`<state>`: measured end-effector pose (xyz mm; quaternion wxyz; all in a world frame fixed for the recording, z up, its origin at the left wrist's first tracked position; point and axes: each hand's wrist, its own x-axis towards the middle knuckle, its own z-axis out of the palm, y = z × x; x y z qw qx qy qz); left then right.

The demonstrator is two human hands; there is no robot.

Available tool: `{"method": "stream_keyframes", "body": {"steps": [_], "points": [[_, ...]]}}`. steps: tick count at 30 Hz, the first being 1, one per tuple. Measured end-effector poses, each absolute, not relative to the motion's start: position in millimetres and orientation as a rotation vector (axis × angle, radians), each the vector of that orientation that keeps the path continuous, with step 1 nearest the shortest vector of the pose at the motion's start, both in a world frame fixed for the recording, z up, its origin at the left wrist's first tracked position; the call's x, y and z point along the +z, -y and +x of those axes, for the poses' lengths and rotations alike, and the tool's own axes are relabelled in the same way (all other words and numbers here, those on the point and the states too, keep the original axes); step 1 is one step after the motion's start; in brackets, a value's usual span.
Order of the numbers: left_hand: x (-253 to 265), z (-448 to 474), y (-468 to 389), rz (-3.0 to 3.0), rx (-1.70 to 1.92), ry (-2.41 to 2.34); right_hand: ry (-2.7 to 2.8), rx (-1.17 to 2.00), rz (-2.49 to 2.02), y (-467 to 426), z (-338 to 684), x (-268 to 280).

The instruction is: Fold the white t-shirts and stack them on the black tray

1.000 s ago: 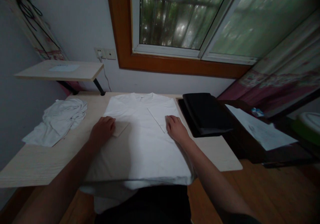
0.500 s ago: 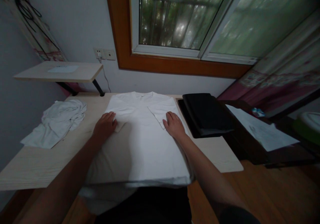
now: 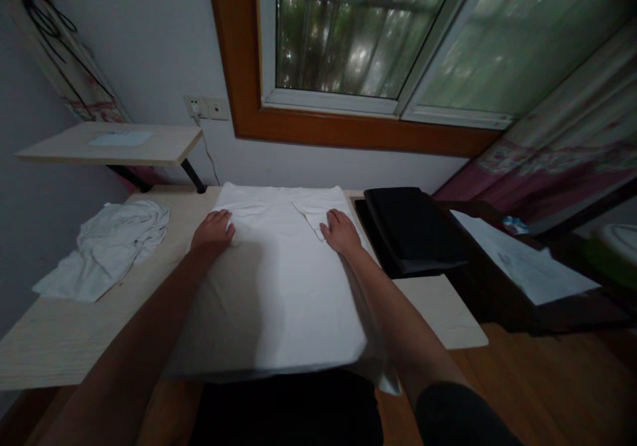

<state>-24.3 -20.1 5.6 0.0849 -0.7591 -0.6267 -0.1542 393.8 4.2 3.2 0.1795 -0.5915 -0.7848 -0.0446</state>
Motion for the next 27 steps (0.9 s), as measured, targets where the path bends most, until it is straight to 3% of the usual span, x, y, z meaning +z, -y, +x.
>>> {"method": "stream_keyframes", "body": {"steps": [27], "points": [[1,-39,-20,-2.32,-0.381,1.866,2.274,-0.069,-1.723,-53,396,-1]]}}
